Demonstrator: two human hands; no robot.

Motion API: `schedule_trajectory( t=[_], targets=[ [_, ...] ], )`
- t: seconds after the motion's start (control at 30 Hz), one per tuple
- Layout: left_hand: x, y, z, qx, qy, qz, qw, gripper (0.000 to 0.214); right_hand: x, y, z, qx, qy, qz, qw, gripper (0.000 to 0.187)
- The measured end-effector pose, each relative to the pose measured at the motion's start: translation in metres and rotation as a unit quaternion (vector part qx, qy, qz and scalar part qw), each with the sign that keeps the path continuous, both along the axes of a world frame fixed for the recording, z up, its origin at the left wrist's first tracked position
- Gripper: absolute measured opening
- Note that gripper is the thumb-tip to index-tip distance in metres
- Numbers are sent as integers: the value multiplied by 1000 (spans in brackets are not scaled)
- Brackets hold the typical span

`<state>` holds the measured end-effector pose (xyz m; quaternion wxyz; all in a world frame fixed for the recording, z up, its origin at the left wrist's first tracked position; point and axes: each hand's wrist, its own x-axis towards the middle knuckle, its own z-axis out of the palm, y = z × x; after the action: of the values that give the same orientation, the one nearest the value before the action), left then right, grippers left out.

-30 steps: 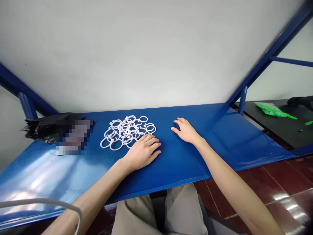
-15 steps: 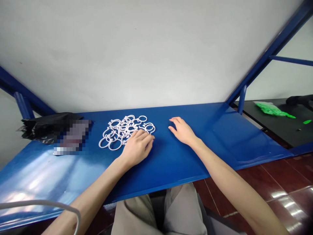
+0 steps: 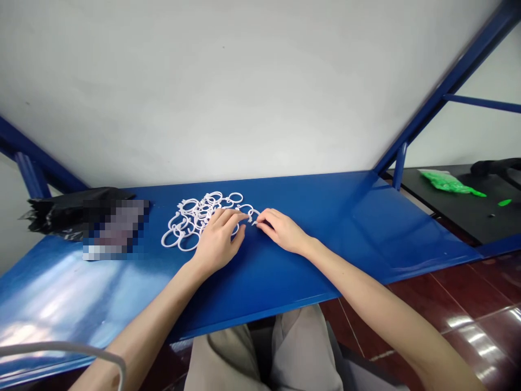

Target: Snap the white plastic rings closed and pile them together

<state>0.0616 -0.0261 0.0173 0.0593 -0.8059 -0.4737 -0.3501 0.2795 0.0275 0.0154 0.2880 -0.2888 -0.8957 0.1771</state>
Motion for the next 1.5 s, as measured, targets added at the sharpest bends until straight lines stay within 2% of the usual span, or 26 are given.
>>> schedule_trajectory(
  t=[0.13, 0.2, 0.4, 0.63, 0.87, 1.07, 1.2, 1.3, 1.37, 1.43, 1.5],
  targets=[
    [1, -3, 3, -1, -30, -10, 999, 20, 2, -11, 10, -123, 78, -3, 989, 17],
    [1, -4, 4, -11, -54, -5, 998, 19, 2, -15, 15, -162, 101, 5, 982, 19],
    [5, -8, 5, -77, -97, -19, 992, 21, -1, -20, 17, -205, 167, -11, 964, 24],
    [7, -8, 3, -90, -128, -4, 988, 21, -2, -21, 11, -261, 210, -11, 942, 25],
    [8, -11, 2, -81, -105, -15, 991, 19, -5, -24, 9, -260, 184, -12, 948, 23],
    [9, -14, -2, -35, -67, -39, 996, 23, -3, -30, 8, -177, 127, 11, 976, 18],
    [7, -9, -2, -28, -21, -43, 998, 25, -6, -28, 5, -151, 105, 11, 983, 16],
    [7, -3, -5, -39, 20, -9, 999, 25, -5, -18, 7, -98, 75, -34, 992, 18],
    [10, 0, -9, -46, 59, 29, 997, 32, 3, -6, 12, -46, 19, -101, 994, 22],
    [12, 2, -15, -49, 100, 70, 991, 42, 20, 7, 18, -14, -54, -205, 977, 26],
    [14, 3, -20, -51, 135, 98, 985, 49, 44, 21, 23, -15, -114, -323, 939, 32]
  ],
)
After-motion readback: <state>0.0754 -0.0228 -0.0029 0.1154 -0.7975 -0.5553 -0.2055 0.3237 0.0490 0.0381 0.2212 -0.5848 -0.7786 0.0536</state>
